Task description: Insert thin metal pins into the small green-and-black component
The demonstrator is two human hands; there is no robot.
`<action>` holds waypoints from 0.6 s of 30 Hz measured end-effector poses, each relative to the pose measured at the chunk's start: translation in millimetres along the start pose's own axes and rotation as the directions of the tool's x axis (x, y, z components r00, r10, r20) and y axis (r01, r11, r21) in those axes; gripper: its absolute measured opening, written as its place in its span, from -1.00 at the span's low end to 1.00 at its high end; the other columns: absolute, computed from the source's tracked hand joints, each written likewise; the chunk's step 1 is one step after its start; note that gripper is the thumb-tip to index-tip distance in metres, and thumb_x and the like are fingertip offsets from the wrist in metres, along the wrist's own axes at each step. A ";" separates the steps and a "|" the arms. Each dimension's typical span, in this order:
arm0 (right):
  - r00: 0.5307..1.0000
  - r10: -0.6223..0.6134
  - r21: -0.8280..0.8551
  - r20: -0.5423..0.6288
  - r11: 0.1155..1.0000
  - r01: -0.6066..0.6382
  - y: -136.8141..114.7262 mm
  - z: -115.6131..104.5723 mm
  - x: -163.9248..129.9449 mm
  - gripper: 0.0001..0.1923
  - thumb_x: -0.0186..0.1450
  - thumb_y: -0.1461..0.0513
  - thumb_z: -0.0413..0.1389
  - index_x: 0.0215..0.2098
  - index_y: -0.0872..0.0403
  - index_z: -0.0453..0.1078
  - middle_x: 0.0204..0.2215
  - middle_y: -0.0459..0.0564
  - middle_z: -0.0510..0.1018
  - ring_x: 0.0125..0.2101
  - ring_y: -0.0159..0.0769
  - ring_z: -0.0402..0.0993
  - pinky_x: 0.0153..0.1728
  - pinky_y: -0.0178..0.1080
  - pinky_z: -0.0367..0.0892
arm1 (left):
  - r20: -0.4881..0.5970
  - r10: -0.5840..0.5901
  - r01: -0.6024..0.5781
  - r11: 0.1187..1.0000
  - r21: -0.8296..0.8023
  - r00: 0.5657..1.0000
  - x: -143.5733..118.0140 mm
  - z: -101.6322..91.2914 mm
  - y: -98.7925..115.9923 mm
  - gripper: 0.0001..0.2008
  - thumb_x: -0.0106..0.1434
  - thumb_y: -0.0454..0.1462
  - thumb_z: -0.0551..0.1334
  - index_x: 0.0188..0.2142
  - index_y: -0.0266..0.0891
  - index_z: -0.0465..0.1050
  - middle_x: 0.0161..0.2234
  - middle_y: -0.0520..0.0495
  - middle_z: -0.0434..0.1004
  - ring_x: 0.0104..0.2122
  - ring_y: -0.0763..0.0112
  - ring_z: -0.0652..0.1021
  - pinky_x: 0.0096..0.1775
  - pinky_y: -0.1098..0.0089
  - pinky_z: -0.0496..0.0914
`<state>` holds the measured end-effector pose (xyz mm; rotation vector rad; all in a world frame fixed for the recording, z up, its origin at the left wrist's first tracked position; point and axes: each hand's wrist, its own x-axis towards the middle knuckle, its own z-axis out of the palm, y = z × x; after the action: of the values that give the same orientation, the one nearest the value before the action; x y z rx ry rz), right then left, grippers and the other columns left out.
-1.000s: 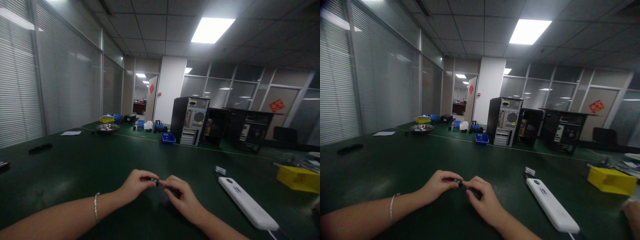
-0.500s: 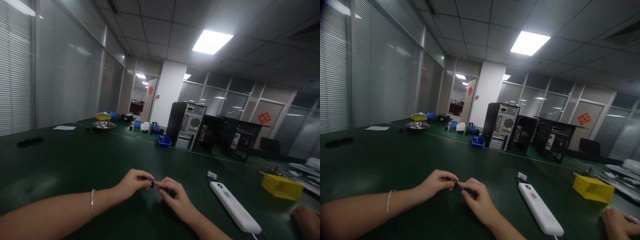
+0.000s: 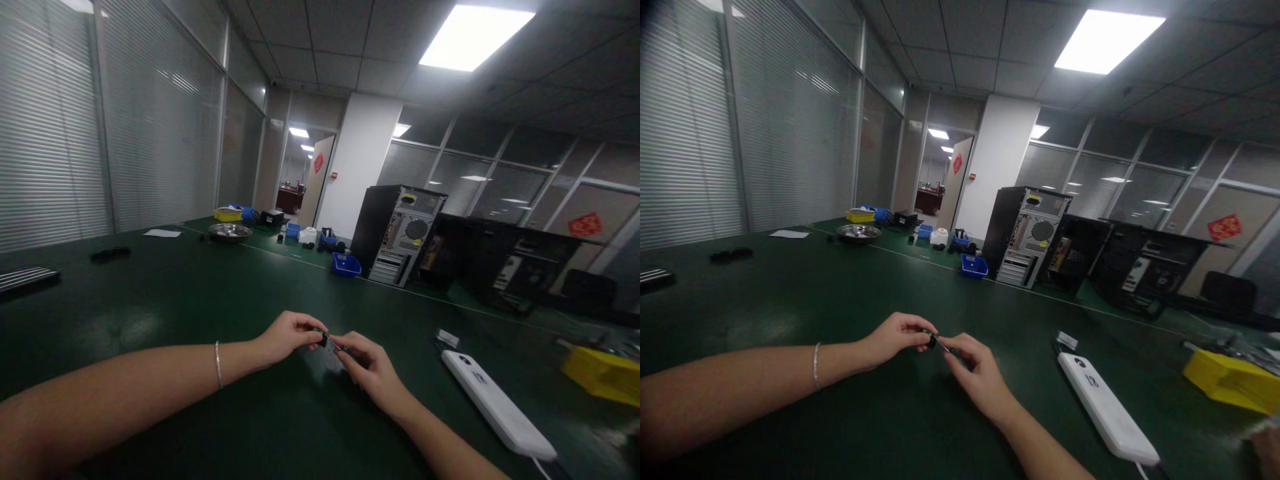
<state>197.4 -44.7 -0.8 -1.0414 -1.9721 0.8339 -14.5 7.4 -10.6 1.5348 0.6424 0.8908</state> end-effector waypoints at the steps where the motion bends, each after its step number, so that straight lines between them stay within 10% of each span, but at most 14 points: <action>1: 1.000 0.007 -0.002 -0.007 1.000 -0.007 0.6 -1.2 -0.2 -0.70 0.33 0.13 0.06 -0.01 0.00 0.42 -0.31 -0.03 0.44 -0.57 -0.46 0.29 -0.62 -0.38 0.20 | 0.022 0.007 -0.008 0.999 0.050 1.000 0.5 -1.9 1.6 -0.74 0.11 -0.24 0.28 -0.21 -0.32 0.52 -0.31 -0.10 0.55 -0.36 0.37 0.49 -0.24 0.34 0.36; 9: 0.992 0.035 -0.020 -0.125 0.999 -0.038 12.6 -10.1 -3.7 -0.71 0.33 0.14 0.05 -0.02 0.02 0.40 -0.30 -0.02 0.43 -0.58 -0.46 0.30 -0.65 -0.39 0.20 | 0.411 0.029 -0.305 0.719 0.624 0.911 -4.4 -7.4 23.4 -0.80 0.28 -0.19 0.13 -0.28 -0.14 0.53 -0.26 -0.04 0.45 -0.15 0.28 0.39 -0.07 0.32 0.24; 18: 0.996 0.040 0.022 -0.075 0.999 -0.038 4.4 -12.2 -6.5 -0.79 0.35 0.18 0.02 -0.10 0.04 0.39 -0.34 -0.07 0.42 -0.57 -0.47 0.31 -0.61 -0.40 0.23 | 0.363 0.021 -0.270 0.710 0.651 0.931 -5.9 4.2 28.6 -0.73 0.35 -0.19 0.01 -0.07 -0.05 0.43 -0.11 -0.05 0.36 -0.06 0.28 0.34 -0.02 0.31 0.21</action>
<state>211.9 -45.8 0.0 -1.0873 -1.8815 0.8221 -16.8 -4.3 16.3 2.3934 0.6420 0.4822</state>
